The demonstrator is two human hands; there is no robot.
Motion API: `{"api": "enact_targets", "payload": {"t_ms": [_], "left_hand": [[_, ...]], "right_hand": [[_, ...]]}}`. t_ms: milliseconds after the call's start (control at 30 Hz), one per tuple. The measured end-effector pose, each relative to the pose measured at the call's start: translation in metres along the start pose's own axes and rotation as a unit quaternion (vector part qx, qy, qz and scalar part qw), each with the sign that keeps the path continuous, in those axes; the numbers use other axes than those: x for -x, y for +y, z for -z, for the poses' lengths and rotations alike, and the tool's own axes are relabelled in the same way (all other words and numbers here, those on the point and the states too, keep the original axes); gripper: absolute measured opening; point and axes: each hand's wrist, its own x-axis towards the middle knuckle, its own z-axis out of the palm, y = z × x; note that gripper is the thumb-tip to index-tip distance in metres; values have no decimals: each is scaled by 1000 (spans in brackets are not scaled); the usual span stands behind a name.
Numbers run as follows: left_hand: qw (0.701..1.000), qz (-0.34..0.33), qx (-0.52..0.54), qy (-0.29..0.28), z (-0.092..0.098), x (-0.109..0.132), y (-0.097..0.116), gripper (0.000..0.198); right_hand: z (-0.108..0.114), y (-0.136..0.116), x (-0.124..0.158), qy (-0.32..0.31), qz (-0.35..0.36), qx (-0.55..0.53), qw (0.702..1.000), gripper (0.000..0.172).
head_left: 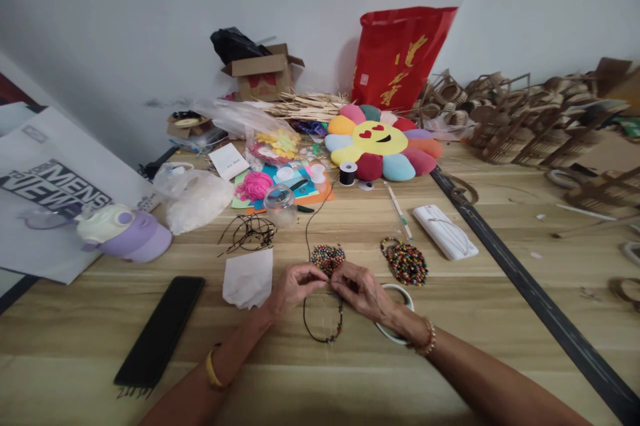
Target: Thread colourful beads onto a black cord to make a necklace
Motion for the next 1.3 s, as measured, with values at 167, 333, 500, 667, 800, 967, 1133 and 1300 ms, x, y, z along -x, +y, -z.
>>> {"api": "enact_targets", "payload": {"t_ms": [167,333,500,667,800,967,1133,1300], "left_hand": [[1000,-6,-19,-7,-1,1,-1,10],[1000,18,-9,-11,-2,0,-3,9],[999,24,35,-3,-2,-1,-6,19],[998,29,53,-5,-1,-1,-6,24],[998,19,50,-15,-3,-2,-5,24],[999,-8,41,-24,-2,-2,-3,20],[998,13,61,-9,5,-1,3,22],[997,17,79,-16,8,0,6,23]], "right_hand": [[0,-2,0,0,7,1,1000,24],[0,-2,0,0,17,-10,1000,28],[-2,1,1,0,13,-27,1000,27],[-5,4,4,2,-14,-36,999,23],[-3,2,4,-5,-15,-47,999,19],[-1,-3,2,-14,22,-15,1000,15],[1,-2,7,-90,67,2,994,16],[3,0,9,-97,42,-16,994,33]]}}
